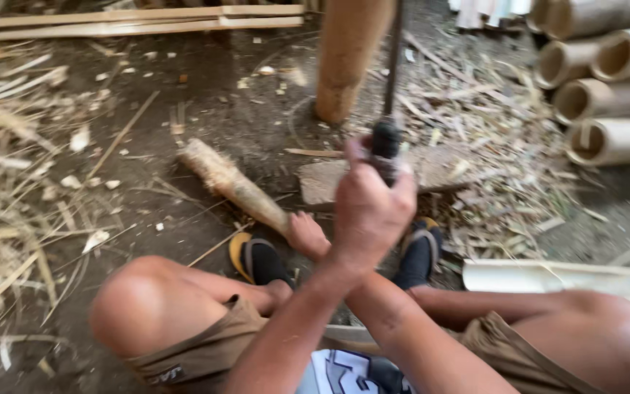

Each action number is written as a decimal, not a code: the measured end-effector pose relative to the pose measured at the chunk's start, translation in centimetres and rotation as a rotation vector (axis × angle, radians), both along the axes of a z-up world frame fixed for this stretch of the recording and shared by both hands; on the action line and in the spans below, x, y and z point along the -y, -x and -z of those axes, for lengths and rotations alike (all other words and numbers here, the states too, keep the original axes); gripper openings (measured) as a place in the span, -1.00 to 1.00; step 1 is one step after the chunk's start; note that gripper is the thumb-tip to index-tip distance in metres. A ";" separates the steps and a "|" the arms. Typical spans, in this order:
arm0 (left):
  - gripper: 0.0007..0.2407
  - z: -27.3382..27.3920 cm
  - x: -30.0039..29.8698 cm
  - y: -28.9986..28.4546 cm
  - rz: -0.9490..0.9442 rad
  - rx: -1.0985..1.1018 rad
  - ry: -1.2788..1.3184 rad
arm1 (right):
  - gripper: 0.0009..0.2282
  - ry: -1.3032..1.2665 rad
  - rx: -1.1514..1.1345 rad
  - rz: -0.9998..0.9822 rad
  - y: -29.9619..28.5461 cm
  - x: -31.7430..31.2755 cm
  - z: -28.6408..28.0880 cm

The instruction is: The person splits a bamboo pole into flat strips using a knife and a wooden mallet. They position the bamboo on a block, insert the knife, and strike it with the mallet to split the pole lengthwise.

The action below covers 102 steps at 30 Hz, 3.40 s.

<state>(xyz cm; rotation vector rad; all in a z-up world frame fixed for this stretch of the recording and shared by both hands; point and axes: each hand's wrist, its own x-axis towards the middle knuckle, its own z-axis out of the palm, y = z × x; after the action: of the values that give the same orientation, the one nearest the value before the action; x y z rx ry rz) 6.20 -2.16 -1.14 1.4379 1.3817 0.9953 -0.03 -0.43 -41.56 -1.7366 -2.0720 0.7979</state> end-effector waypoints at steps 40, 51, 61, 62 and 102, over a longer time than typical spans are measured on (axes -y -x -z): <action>-0.58 1.1 -0.8 -0.6 -0.082 -0.079 -0.044 | -0.32 0.179 -0.891 0.403 -30.7 7.7 -35.3; -0.67 -1.3 -1.0 -0.9 0.017 -0.033 0.226 | -0.14 -0.353 0.148 0.309 -29.9 -2.6 -47.4; -0.71 -0.5 -2.1 0.6 0.000 -0.113 0.332 | -0.09 -0.786 -0.178 0.395 -28.2 -3.8 -55.4; -0.71 -0.5 -2.1 0.7 -0.004 -0.101 0.316 | -0.14 -0.877 -0.177 0.339 -28.1 -4.5 -56.4; -0.64 11.8 -14.6 13.3 -0.081 -0.548 0.260 | -0.37 -0.770 -0.095 0.190 -19.9 -9.6 -47.5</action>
<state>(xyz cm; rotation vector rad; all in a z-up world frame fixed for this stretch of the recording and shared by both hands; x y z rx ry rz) -7.07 12.44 -12.90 1.5228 1.8949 0.4520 19.90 9.14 5.97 -1.3799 -1.7656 -0.0036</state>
